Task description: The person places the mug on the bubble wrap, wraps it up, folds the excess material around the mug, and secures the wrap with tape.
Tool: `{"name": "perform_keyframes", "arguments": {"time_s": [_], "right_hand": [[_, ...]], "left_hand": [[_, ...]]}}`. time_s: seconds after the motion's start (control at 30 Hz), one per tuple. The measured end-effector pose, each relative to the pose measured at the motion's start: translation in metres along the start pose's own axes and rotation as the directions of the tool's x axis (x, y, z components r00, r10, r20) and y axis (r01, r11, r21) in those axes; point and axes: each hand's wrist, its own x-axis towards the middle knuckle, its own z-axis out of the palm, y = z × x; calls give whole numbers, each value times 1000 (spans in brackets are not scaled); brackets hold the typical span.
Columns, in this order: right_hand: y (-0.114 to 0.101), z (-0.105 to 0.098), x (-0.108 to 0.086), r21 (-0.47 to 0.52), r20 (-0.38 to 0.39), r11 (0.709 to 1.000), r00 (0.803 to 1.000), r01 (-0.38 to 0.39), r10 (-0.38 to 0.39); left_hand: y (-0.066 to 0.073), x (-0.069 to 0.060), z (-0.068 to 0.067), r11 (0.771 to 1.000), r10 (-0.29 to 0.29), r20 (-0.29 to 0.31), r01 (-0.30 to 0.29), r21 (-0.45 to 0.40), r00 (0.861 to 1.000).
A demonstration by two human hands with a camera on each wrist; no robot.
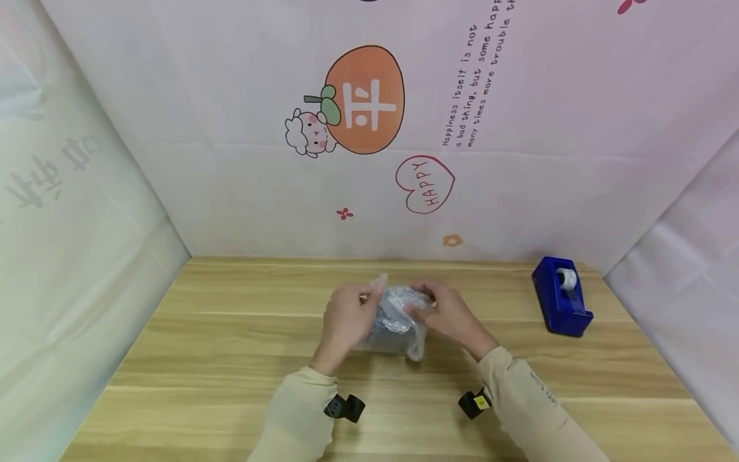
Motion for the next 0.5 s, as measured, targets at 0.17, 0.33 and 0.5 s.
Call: {"name": "perform_keyframes", "arguments": {"time_s": [0.17, 0.33, 0.5], "right_hand": [[3, 2, -2, -6, -55, 1000, 998, -10, 10], [9, 3, -4, 33, -105, 999, 994, -28, 32], [12, 5, -6, 120, -120, 988, 987, -95, 109]], "left_hand": [[9, -4, 15, 981, 85, -37, -77, 177, 996], [8, -9, 29, 959, 187, -33, -175, 224, 982], [1, -10, 33, 955, 254, 40, -257, 149, 966]]}}
